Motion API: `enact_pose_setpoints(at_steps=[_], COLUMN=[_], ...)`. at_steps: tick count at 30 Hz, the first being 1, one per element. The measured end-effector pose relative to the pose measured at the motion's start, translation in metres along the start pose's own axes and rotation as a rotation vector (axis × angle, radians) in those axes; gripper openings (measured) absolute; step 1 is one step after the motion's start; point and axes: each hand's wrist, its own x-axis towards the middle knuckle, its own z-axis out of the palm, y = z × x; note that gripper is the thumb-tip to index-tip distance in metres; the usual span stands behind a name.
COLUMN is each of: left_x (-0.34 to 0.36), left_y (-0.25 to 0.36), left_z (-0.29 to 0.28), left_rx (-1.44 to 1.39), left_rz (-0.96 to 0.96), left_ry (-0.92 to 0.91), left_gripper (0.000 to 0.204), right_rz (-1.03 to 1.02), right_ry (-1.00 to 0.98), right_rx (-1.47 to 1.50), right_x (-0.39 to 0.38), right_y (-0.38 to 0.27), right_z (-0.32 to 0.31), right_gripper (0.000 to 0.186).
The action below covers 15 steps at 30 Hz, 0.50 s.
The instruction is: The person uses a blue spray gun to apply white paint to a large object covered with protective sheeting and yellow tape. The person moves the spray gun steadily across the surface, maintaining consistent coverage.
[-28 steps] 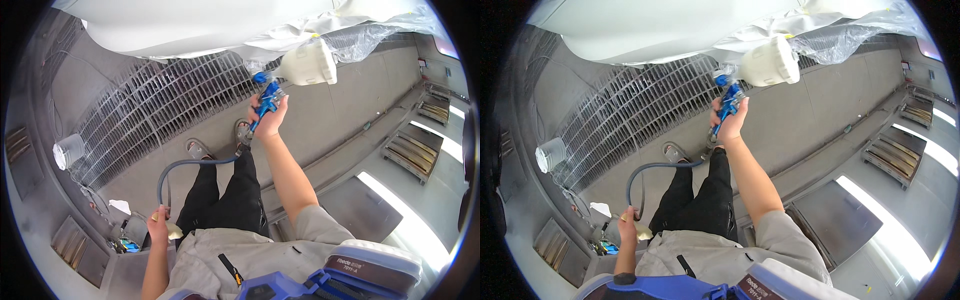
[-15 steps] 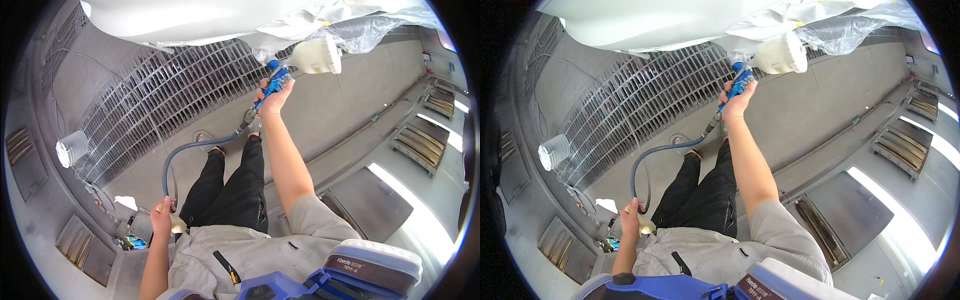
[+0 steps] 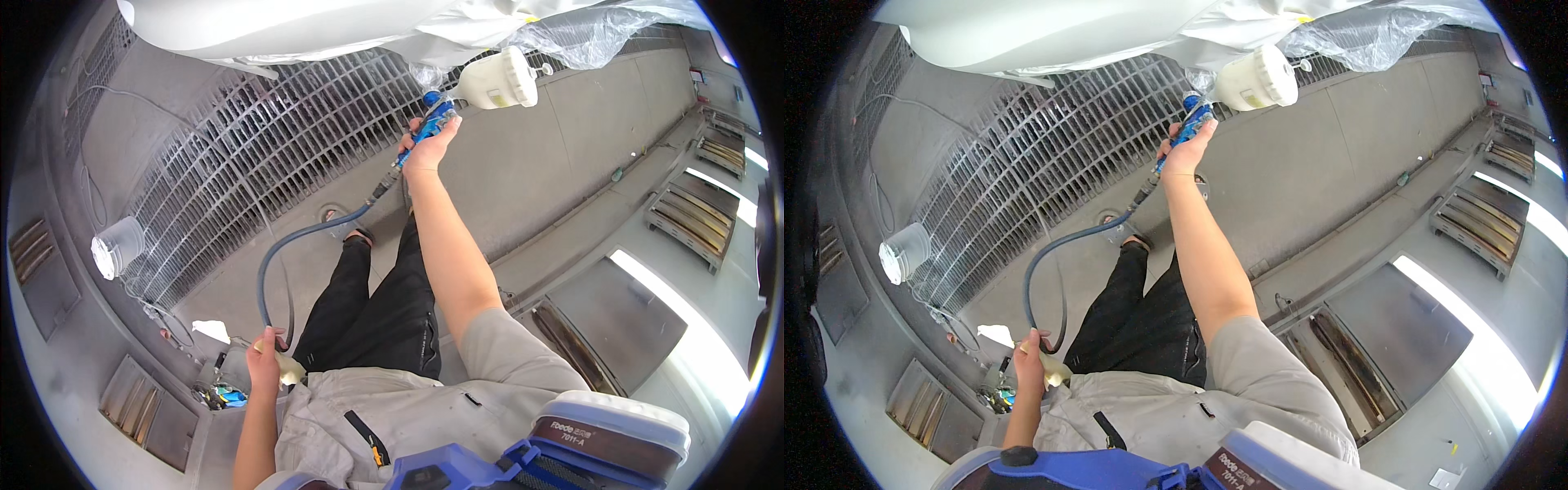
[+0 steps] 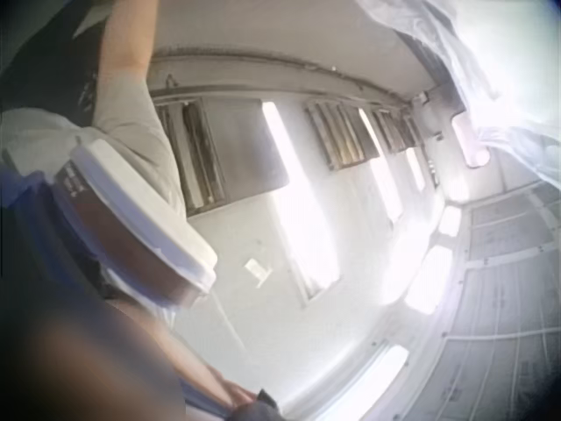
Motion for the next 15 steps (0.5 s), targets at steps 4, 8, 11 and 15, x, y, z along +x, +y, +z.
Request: enact_pose_setpoints(at_steps=[4, 8, 11, 15], left_x=[0.004, 0.005, 0.002, 0.002], left_y=[-0.015, -0.03, -0.038, -0.047], left_z=[-0.02, -0.05, -0.062, -0.055], left_rx=[-0.025, 0.094, 0.197, 0.176], left_rz=[-0.05, 0.023, 0.006, 0.073], left_ry=[0.119, 0.156, 0.118, 0.05], left_gripper=[0.042, 0.037, 0.034, 0.036], right_rz=[0.038, 0.115, 0.083, -0.122], right_ry=[-0.153, -0.392, -0.561, -0.37], right_rx=[-0.007, -0.121, -0.187, -0.284], right_x=[-0.033, -0.079, -0.102, -0.124], right_y=[0.007, -0.001, -0.022, -0.036], right_z=[0.005, 0.005, 0.004, 0.017], right_gripper=[0.081, 0.083, 0.082, 0.08])
